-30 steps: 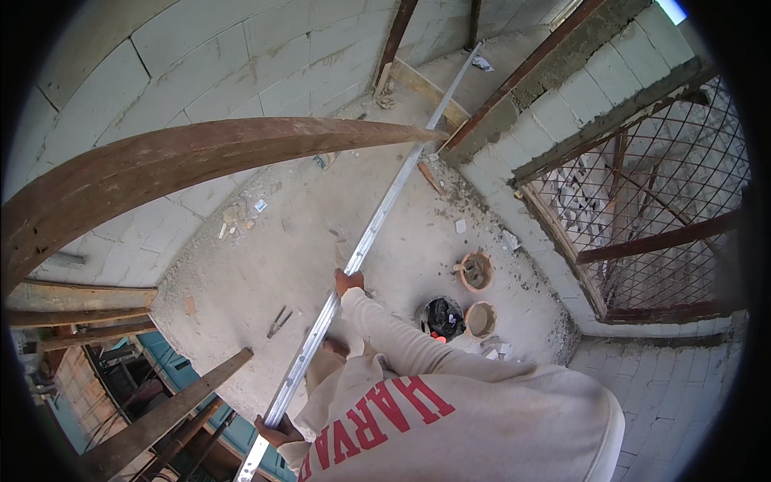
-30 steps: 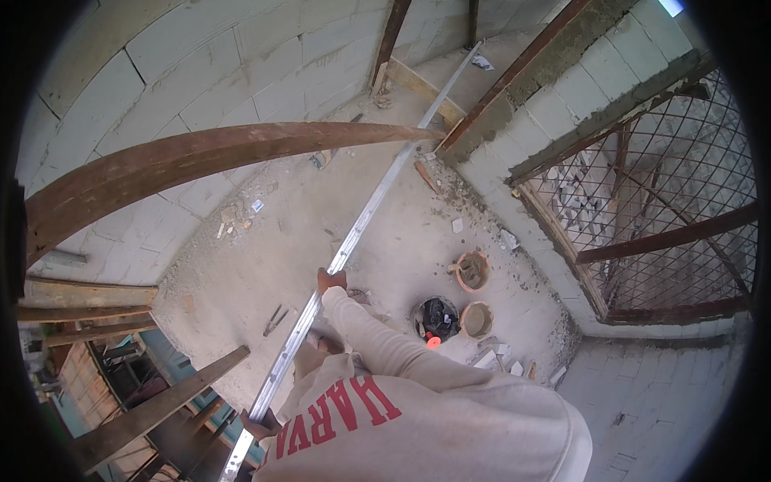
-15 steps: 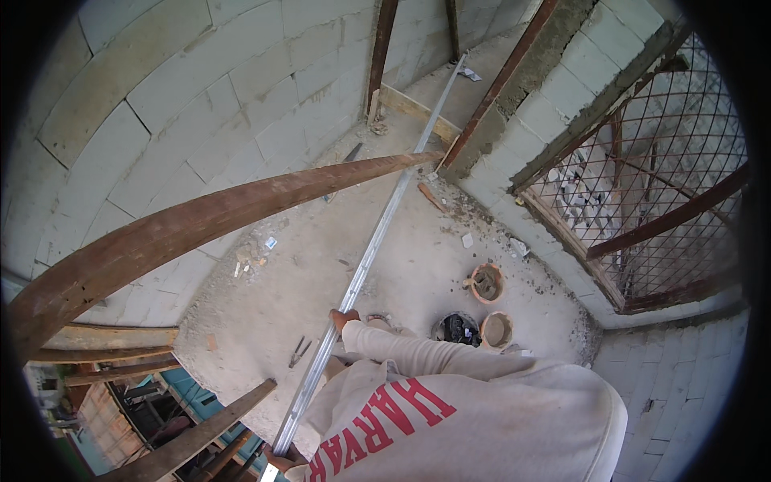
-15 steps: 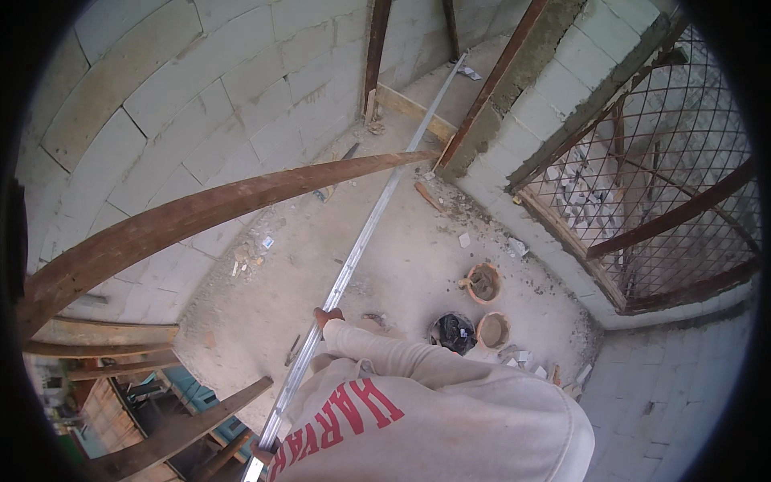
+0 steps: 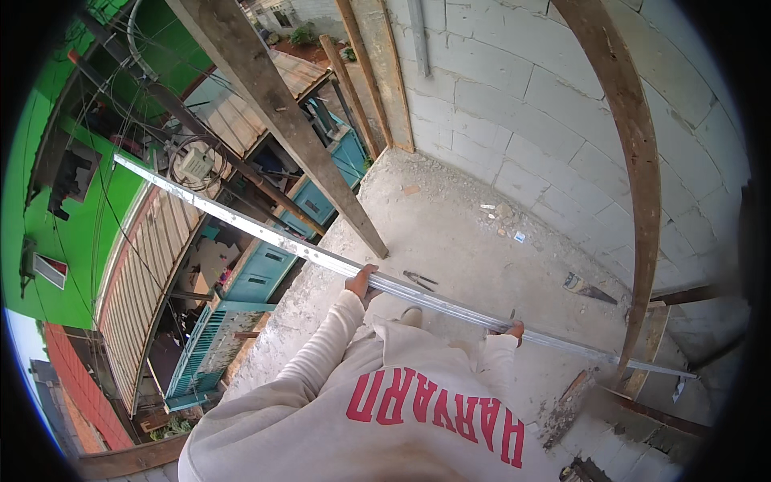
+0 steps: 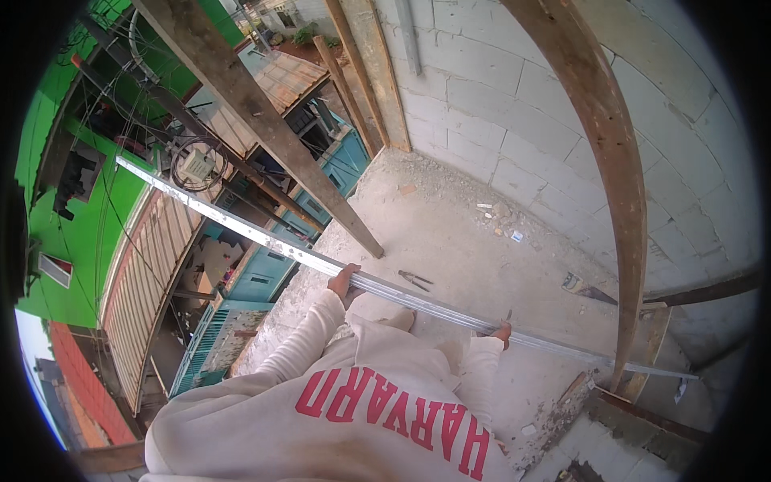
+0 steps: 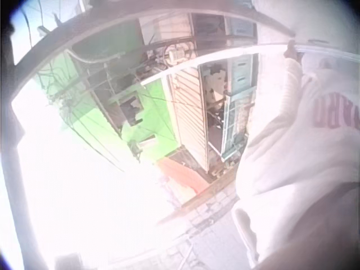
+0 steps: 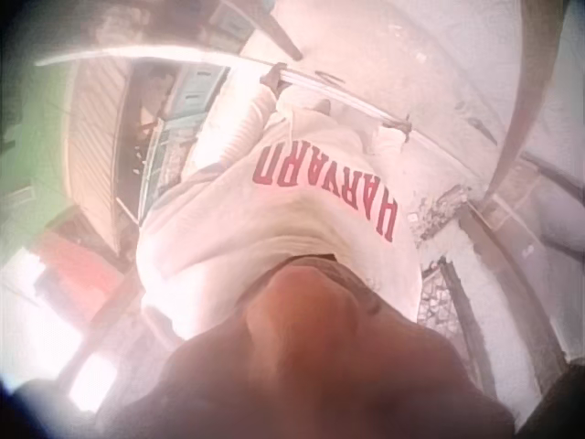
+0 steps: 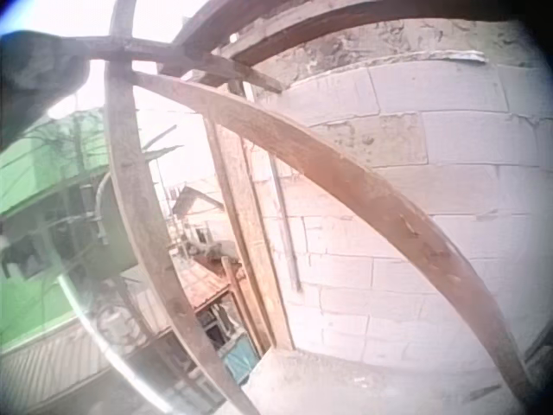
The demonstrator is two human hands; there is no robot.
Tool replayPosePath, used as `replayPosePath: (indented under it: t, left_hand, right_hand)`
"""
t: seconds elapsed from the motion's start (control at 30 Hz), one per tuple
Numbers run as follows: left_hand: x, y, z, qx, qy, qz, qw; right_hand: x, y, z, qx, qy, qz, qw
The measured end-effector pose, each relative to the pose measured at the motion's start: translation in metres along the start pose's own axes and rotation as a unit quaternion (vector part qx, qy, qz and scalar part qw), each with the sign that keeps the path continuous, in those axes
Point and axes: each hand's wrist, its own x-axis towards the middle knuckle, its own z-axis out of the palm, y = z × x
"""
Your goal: The person assembles long metal frame sections by hand, aligning and joining them on a concrete rooftop. They use pliers to secure connections and repeatedly lift and position the assembled frame against a wooden support structure.
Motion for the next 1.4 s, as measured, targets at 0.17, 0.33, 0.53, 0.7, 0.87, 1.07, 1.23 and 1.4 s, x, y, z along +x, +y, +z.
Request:
replayPosePath:
  t: [0.17,0.33,0.53,0.7,0.87,1.07,1.23,1.4]
  left_hand:
    - [-0.014,-0.026,0.011,-0.029,0.059,-0.017,0.998]
    - [-0.028,-0.033,0.0,-0.03,0.063,0.0,0.998]
    - [-0.07,-0.005,0.01,0.008,0.078,0.029,0.997]
    - [-0.068,-0.009,0.003,0.0,0.097,0.066,0.993]
    - [-0.042,0.023,-0.028,-0.01,0.2,0.137,0.97]
    - [-0.056,0.102,-0.059,-0.022,0.232,0.203,0.951]
    - [-0.054,0.156,-0.091,-0.048,0.273,0.279,0.919]
    - [-0.055,0.236,-0.133,-0.076,0.199,0.271,0.939]
  right_hand:
    - [0.069,0.001,-0.037,-0.042,-0.063,0.047,0.996]
    - [0.064,-0.004,-0.045,-0.073,-0.011,0.015,0.997]
    - [0.041,-0.021,-0.05,-0.061,-0.067,0.012,0.996]
    - [0.055,-0.021,-0.055,-0.065,-0.113,0.065,0.989]
    - [-0.012,0.011,-0.036,-0.049,-0.176,0.08,0.98]
    - [-0.149,0.038,-0.006,-0.043,-0.147,0.042,0.987]
    - [-0.195,0.066,0.008,-0.03,-0.18,0.082,0.98]
    - [-0.273,0.068,0.031,-0.041,-0.309,0.141,0.94]
